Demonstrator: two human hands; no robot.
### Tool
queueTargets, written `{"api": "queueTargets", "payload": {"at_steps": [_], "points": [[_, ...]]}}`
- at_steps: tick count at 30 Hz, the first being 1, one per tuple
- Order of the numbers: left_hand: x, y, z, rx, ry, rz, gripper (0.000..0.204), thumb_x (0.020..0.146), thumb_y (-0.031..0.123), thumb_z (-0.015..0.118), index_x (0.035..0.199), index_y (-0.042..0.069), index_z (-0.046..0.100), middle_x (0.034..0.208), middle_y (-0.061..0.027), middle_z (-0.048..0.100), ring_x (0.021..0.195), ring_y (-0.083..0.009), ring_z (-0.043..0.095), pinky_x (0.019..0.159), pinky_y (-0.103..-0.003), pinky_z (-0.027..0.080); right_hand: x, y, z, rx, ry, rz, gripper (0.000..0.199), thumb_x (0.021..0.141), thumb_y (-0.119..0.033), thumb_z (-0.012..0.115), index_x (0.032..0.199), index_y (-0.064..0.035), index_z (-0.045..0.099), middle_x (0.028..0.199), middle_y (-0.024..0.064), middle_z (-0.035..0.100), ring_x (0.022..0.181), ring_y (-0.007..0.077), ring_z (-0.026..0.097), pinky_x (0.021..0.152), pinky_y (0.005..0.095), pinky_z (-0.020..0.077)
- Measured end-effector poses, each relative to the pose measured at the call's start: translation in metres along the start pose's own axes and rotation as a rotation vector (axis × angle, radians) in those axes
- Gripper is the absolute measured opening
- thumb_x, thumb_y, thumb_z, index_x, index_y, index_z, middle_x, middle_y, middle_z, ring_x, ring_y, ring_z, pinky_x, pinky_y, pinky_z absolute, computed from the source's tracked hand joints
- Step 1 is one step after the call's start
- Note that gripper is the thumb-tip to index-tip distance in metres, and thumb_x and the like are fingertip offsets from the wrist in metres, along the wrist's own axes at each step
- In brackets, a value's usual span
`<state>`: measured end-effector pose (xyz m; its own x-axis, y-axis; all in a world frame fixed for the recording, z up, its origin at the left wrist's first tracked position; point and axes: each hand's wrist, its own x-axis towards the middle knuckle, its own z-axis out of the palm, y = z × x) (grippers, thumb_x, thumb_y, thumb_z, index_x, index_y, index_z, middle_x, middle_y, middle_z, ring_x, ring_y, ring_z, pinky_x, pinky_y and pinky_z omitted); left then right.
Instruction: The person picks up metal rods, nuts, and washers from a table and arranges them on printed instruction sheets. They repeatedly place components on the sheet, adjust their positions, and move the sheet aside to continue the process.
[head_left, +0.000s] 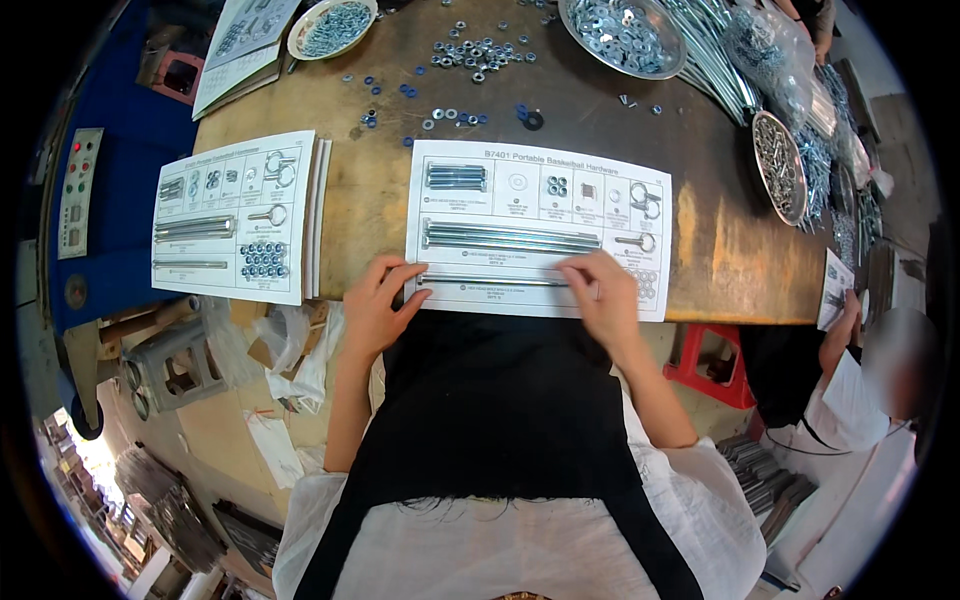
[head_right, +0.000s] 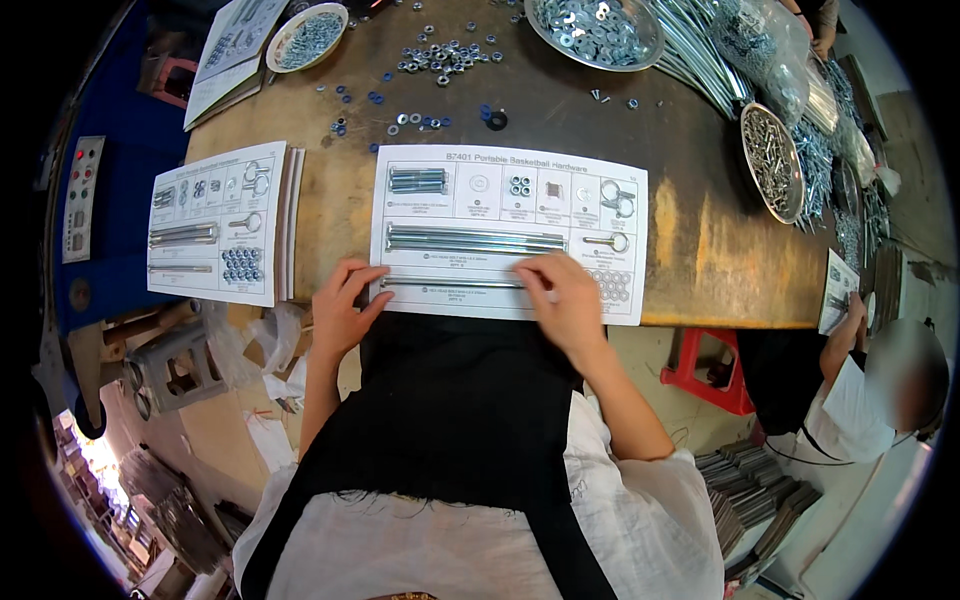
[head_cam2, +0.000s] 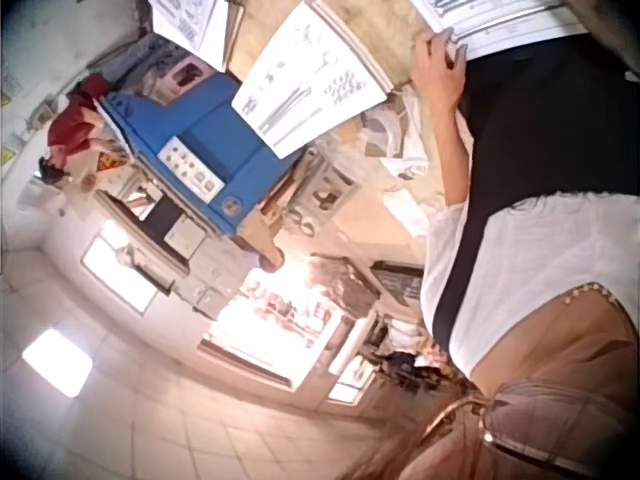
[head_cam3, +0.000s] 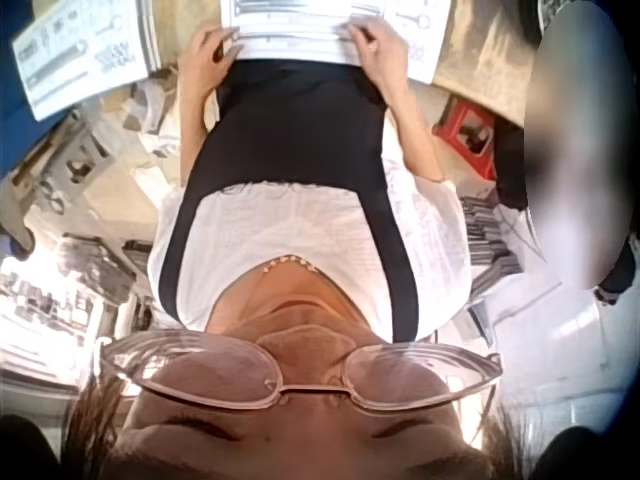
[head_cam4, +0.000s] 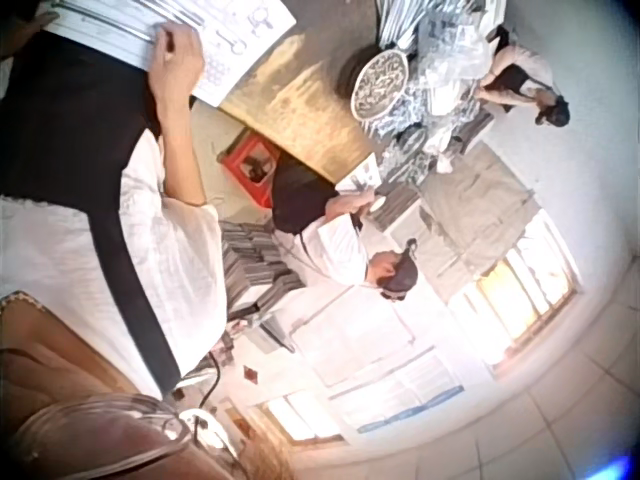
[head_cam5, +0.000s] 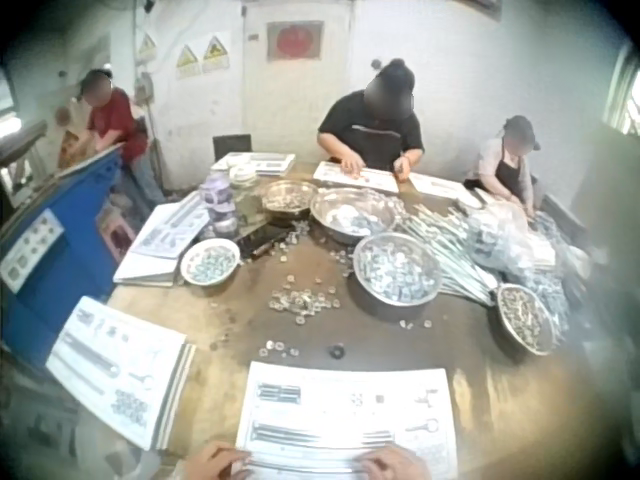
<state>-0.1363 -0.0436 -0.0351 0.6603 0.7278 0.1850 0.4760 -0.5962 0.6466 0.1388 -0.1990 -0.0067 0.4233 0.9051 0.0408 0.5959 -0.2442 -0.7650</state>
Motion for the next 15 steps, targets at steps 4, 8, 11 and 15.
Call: {"api": "queueTargets", "payload": {"at_steps": [4,8,11,15], "points": [[0.000,-0.010,0.005,-0.049,0.024,0.042,0.027,0.079,0.007,0.080,0.104,0.012,0.072,0.090,-0.0033,0.061,0.067,-0.0200,0.058,0.058,-0.031,0.047,-0.029,0.015,-0.018,-0.053,0.008,0.106,0.017,0.086,-0.006,0.074,0.102,-0.0094,0.072,0.093,0.0043,0.062,0.075,0.0183,0.064,0.066,0.0287,0.0528],[0.006,-0.007,0.003,-0.071,-0.063,-0.008,0.028,0.079,0.006,0.080,0.105,0.010,0.072,0.090,-0.0036,0.062,0.067,-0.0188,0.056,0.058,-0.030,0.046,-0.032,0.027,-0.012,-0.052,0.018,0.154,0.016,0.086,-0.007,0.074,0.102,-0.0097,0.071,0.093,0.0041,0.061,0.074,0.0184,0.063,0.066,0.0303,0.0519],[0.013,-0.006,-0.003,-0.084,-0.108,-0.010,0.029,0.078,0.005,0.080,0.106,0.009,0.072,0.091,-0.0038,0.062,0.067,-0.0181,0.055,0.059,-0.030,0.046,-0.031,0.022,-0.015,-0.055,-0.002,0.163,0.015,0.088,-0.007,0.072,0.102,-0.0093,0.071,0.093,0.0046,0.061,0.072,0.0186,0.061,0.065,0.0301,0.0505],[0.030,0.003,-0.008,-0.209,-0.061,-0.102,0.023,0.084,0.010,0.076,0.107,0.008,0.072,0.088,-0.0053,0.061,0.069,-0.0183,0.054,0.064,-0.029,0.045,-0.008,0.016,-0.026,0.107,0.072,0.130,0.013,0.090,-0.005,0.069,0.103,-0.0073,0.072,0.091,0.0067,0.063,0.071,0.0180,0.060,0.065,0.0285,0.0486]]}}
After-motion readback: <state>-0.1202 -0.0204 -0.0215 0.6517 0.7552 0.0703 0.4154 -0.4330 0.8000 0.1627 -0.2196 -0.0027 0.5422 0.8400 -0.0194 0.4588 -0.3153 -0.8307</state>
